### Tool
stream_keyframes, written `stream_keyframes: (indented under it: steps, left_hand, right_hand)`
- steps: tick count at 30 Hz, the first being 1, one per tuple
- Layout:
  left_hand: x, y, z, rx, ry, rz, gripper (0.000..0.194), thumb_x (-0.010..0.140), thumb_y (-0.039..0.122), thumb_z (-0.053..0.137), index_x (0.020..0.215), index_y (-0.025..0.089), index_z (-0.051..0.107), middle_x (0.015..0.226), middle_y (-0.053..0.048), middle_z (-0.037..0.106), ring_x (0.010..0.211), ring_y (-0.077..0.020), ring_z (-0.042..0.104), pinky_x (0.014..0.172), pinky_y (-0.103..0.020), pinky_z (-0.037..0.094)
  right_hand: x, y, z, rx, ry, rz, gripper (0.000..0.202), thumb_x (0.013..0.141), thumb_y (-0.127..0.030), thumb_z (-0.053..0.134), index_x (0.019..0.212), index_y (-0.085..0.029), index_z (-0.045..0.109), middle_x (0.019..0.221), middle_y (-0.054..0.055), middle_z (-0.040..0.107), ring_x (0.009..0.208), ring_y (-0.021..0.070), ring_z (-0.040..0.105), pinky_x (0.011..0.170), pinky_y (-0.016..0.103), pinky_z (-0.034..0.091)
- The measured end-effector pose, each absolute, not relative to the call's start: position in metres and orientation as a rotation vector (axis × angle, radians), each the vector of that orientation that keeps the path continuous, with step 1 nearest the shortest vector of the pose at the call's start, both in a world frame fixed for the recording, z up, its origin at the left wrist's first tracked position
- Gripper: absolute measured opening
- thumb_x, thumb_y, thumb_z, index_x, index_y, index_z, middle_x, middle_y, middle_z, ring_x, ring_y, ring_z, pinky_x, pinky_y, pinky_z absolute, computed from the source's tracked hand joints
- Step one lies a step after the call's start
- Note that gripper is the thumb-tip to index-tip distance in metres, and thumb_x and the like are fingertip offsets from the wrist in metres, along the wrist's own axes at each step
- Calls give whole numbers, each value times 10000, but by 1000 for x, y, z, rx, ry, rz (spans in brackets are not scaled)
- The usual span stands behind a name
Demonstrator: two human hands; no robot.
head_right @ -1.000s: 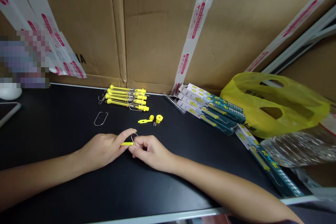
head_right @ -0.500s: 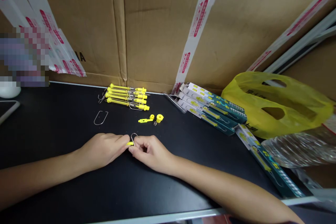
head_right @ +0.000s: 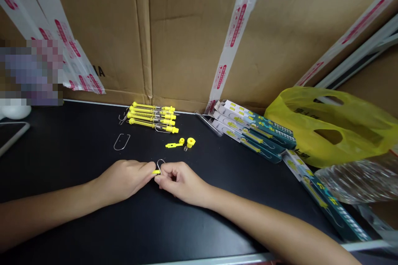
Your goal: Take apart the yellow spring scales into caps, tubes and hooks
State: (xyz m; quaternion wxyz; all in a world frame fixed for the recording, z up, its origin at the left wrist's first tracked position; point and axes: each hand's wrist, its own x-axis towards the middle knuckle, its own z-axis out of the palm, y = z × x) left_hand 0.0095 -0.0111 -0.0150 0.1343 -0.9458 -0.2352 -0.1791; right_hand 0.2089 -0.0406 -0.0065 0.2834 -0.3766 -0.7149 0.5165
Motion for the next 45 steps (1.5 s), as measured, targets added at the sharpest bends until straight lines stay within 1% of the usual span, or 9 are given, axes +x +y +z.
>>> stream_keyframes:
  steps: [5, 11, 16, 19, 27, 32, 35, 40, 45]
  left_hand:
    - [10, -12, -14, -2752, -695, -470, 219, 948, 198, 297, 752, 202, 394, 585, 37, 552, 471, -155, 574, 422, -257, 337]
    - [11, -13, -14, -2772, -725, -497, 223, 954, 213, 307, 744, 204, 385, 587, 41, 567, 482, -152, 589, 421, -253, 340]
    - [11, -13, -14, -2773, -721, -464, 203, 940, 200, 325, 747, 201, 390, 596, 36, 571, 484, -152, 586, 421, -251, 349]
    - [11, -12, -14, -2775, -712, -455, 187, 930, 186, 330, 754, 202, 390, 596, 39, 568, 487, -151, 584, 423, -250, 356]
    - [10, -13, -14, -2801, -761, -445, 153, 910, 157, 349, 769, 198, 391, 604, 40, 560, 495, -140, 580, 437, -236, 360]
    - [10, -13, -14, -2759, -733, -440, 107, 876, 131, 391, 793, 199, 393, 616, 37, 554, 491, -155, 576, 425, -252, 350]
    - [10, -15, -12, -2721, -707, -393, 118, 854, 127, 417, 772, 206, 387, 599, 36, 543, 475, -162, 564, 410, -261, 337]
    - [12, -16, -12, -2712, -700, -389, 120, 863, 161, 427, 767, 213, 379, 573, 42, 535, 452, -167, 553, 398, -261, 317]
    - [11, -13, -13, -2735, -706, -385, 132, 875, 170, 421, 760, 209, 370, 575, 42, 545, 462, -155, 564, 408, -244, 313]
  right_hand:
    - [208, -44, -6, -1052, -2030, 1120, 351, 893, -298, 498, 603, -162, 354, 558, -61, 333, 520, 55, 292, 486, 187, 240]
    - [208, -41, -6, -1035, -1888, 1457, 345, 892, -386, 489, 637, -169, 407, 533, -65, 380, 433, 49, 321, 418, 185, 234]
    - [207, -43, -8, -1050, -2012, 1147, 359, 887, -315, 499, 598, -169, 343, 566, -55, 341, 533, 64, 294, 497, 194, 252]
    - [206, -45, -9, -1084, -2034, 1102, 363, 893, -310, 483, 595, -173, 327, 559, -56, 320, 528, 67, 273, 492, 202, 240]
    - [200, -50, -6, -1200, -2017, 1018, 382, 936, -400, 423, 649, -154, 476, 572, -32, 426, 523, 76, 353, 504, 200, 298]
    - [200, -51, -7, -1220, -1973, 985, 390, 910, -412, 493, 625, -145, 499, 559, -34, 471, 510, 67, 399, 517, 192, 324]
    - [203, -48, -6, -1204, -1970, 1102, 370, 884, -411, 542, 632, -140, 517, 520, -44, 470, 469, 57, 405, 489, 183, 319]
    - [210, -39, -1, -1101, -1819, 1593, 410, 821, -487, 597, 624, -135, 524, 386, -81, 415, 329, 30, 329, 384, 160, 252]
    - [210, -36, -3, -1083, -1768, 1629, 440, 781, -495, 632, 578, -143, 463, 505, -50, 503, 337, 15, 365, 351, 149, 239]
